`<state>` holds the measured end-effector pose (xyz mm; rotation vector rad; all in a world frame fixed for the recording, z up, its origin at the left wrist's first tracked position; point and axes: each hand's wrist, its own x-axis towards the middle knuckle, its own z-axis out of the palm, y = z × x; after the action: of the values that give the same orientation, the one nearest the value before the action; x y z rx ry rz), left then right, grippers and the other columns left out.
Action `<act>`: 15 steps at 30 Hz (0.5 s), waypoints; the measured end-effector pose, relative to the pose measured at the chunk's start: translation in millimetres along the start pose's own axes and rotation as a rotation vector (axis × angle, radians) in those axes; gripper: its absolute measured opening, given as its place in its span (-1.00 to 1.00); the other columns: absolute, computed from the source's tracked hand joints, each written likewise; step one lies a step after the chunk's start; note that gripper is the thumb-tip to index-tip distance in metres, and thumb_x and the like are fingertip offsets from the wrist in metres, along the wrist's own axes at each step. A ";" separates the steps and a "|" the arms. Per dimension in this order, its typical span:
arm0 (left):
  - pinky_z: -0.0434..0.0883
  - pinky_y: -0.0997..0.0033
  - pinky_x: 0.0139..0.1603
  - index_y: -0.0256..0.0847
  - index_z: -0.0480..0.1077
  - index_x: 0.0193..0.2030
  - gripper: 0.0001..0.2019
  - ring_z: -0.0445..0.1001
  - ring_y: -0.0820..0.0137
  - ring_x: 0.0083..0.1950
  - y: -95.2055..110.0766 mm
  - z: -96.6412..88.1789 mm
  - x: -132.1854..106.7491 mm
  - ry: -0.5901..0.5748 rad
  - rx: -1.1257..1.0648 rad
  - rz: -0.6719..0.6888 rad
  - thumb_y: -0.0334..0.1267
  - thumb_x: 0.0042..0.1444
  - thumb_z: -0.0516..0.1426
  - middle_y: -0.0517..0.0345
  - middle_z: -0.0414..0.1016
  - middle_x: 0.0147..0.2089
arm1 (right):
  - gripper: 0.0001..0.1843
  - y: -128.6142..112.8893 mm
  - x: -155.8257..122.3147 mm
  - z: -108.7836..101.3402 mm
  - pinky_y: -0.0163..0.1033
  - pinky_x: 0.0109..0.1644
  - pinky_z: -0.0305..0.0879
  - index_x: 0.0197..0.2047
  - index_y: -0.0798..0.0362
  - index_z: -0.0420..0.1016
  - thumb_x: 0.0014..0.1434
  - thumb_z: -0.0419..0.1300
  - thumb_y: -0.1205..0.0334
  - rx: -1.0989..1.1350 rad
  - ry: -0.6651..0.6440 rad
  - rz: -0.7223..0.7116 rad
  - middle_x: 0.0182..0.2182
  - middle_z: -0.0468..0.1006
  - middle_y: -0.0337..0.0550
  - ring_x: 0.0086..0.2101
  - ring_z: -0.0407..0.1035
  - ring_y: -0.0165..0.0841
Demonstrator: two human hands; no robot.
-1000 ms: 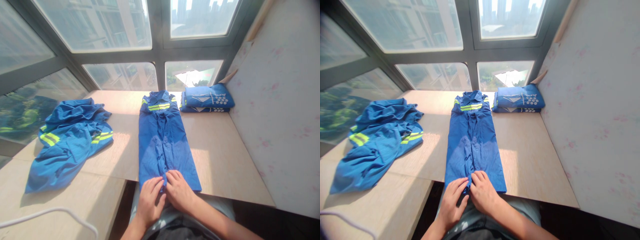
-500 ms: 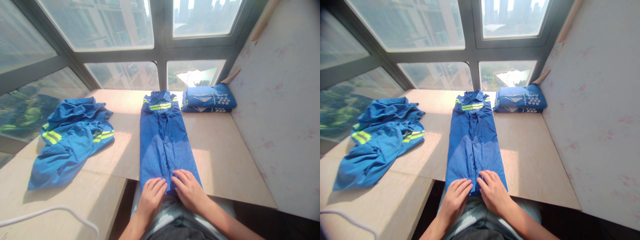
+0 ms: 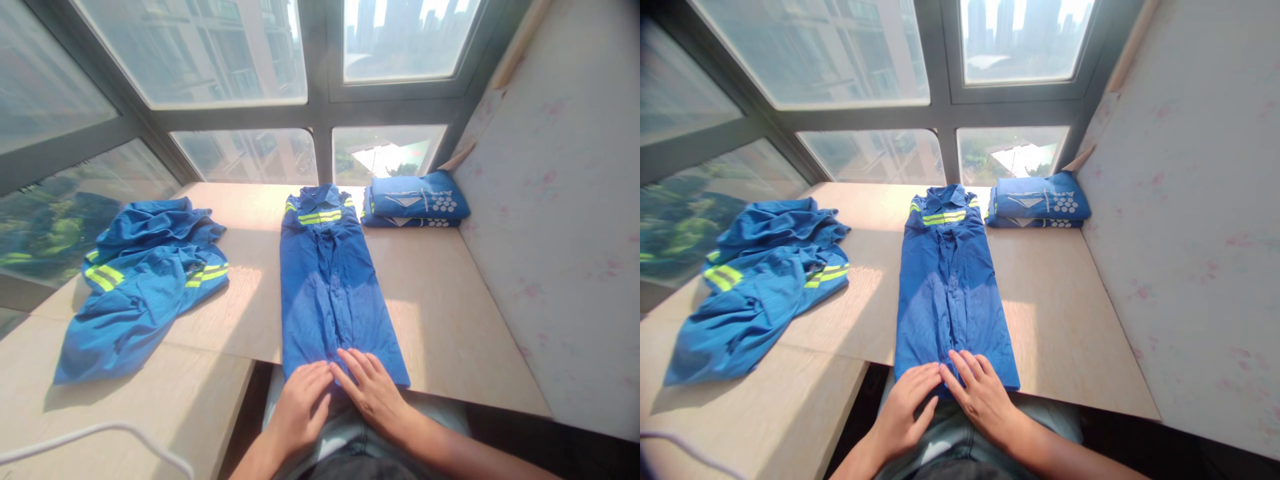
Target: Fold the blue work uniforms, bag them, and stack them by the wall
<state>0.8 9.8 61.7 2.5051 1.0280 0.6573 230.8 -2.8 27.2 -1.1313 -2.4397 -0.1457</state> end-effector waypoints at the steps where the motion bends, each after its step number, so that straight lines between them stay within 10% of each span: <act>1: 0.51 0.18 0.18 -0.20 0.46 0.15 -0.66 0.54 0.24 0.16 -1.5 -5.9 3.3 -0.015 -0.075 -0.044 -0.40 0.25 0.09 -0.07 0.58 0.13 | -0.51 -0.2 3.4 -0.5 -0.02 0.14 0.23 0.34 0.02 0.32 0.37 0.04 0.33 0.012 -0.007 -0.015 0.24 0.41 0.05 0.13 0.28 -0.13; 7: 0.54 0.38 0.06 -0.15 0.54 -0.08 -0.76 0.61 0.37 -0.01 -31.7 -32.8 37.9 -0.133 -0.308 -0.118 -0.40 0.32 0.04 0.05 0.65 -0.04 | -0.66 4.2 23.1 -10.1 -0.11 -0.10 0.30 0.18 0.02 0.43 0.37 0.12 0.31 0.108 -0.133 -0.045 -0.01 0.54 -0.03 -0.08 0.36 -0.18; 15: 0.15 -0.08 0.40 -0.03 0.37 0.30 -0.52 0.10 0.09 0.50 -65.1 -32.8 144.4 -0.191 0.233 0.200 -0.41 0.27 0.09 0.00 0.20 0.47 | -0.89 10.4 39.9 -35.6 -0.22 -0.24 0.27 -0.09 -0.01 0.46 0.29 0.24 0.26 0.180 -0.323 -0.093 -0.20 0.55 -0.14 -0.21 0.35 -0.27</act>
<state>37.3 163.0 98.4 2.8338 0.8347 0.3586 228.5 22.2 75.5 -1.0278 -2.7215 0.2431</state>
